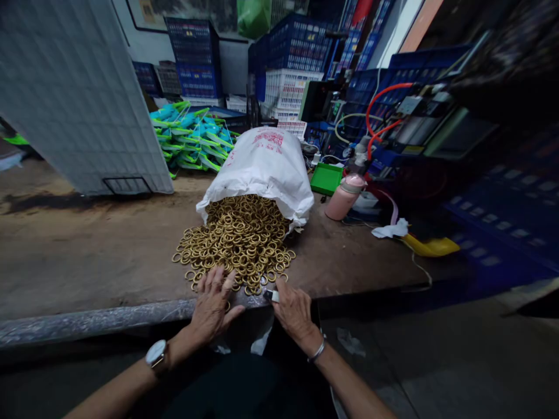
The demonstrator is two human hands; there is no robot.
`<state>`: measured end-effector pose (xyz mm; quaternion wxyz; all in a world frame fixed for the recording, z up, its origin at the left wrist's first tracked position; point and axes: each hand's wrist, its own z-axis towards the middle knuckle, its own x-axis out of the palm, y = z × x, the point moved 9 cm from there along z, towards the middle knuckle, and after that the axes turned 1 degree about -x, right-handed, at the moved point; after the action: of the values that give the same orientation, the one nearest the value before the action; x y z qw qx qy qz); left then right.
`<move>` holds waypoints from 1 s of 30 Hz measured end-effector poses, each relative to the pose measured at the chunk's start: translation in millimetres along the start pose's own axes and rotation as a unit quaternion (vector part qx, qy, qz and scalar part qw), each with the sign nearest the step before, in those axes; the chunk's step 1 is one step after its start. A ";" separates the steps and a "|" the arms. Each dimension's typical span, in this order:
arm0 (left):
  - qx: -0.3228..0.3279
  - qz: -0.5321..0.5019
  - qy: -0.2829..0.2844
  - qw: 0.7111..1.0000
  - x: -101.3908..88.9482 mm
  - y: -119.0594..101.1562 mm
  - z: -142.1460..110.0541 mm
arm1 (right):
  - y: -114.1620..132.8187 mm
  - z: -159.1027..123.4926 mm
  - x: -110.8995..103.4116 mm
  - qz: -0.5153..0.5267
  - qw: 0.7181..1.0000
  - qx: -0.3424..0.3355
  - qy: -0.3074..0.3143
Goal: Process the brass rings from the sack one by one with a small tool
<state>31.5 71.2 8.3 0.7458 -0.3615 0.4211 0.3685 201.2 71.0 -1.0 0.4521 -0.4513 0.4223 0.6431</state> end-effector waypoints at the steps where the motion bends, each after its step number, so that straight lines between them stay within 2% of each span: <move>1: 0.001 0.012 0.009 1.000 4.4 -0.9 4.3 | 0.7 2.1 0.0 -0.014 1.000 -0.001 -0.006; 4: -0.005 0.038 0.014 0.999 11.2 -1.3 15.5 | 4.7 8.8 -0.5 -0.036 0.999 -0.012 -0.031; 8: -0.028 0.051 -0.012 0.998 10.3 4.9 30.0 | 10.3 19.5 -1.2 -0.029 0.998 -0.016 -0.060; 13: -0.062 0.045 -0.050 0.996 3.4 22.8 46.8 | 2.5 25.3 2.4 -0.016 0.999 0.018 -0.044; 16: -0.056 0.025 -0.066 0.996 -1.4 28.1 47.4 | 1.1 20.3 6.5 0.020 1.000 0.001 -0.015; 21: -0.043 -0.023 -0.102 0.994 -18.8 26.4 33.0 | 3.3 8.4 3.9 0.031 0.999 -0.026 -0.021; 25: -0.040 -0.124 -0.140 0.982 -36.1 12.8 11.8 | 4.2 8.0 4.8 0.037 0.999 -0.024 -0.006; 27: -0.038 -0.209 -0.136 0.968 -38.1 1.8 1.5 | 4.2 8.9 6.0 0.024 1.000 -0.015 0.008; 30: -0.082 -0.351 -0.068 0.930 -22.6 -10.5 -8.1 | 5.5 8.5 9.0 -0.013 1.000 -0.008 0.024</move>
<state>29.1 53.9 27.8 0.8221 -0.5203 0.1840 0.1400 192.6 79.5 -6.9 0.4467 -0.4759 0.4216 0.6295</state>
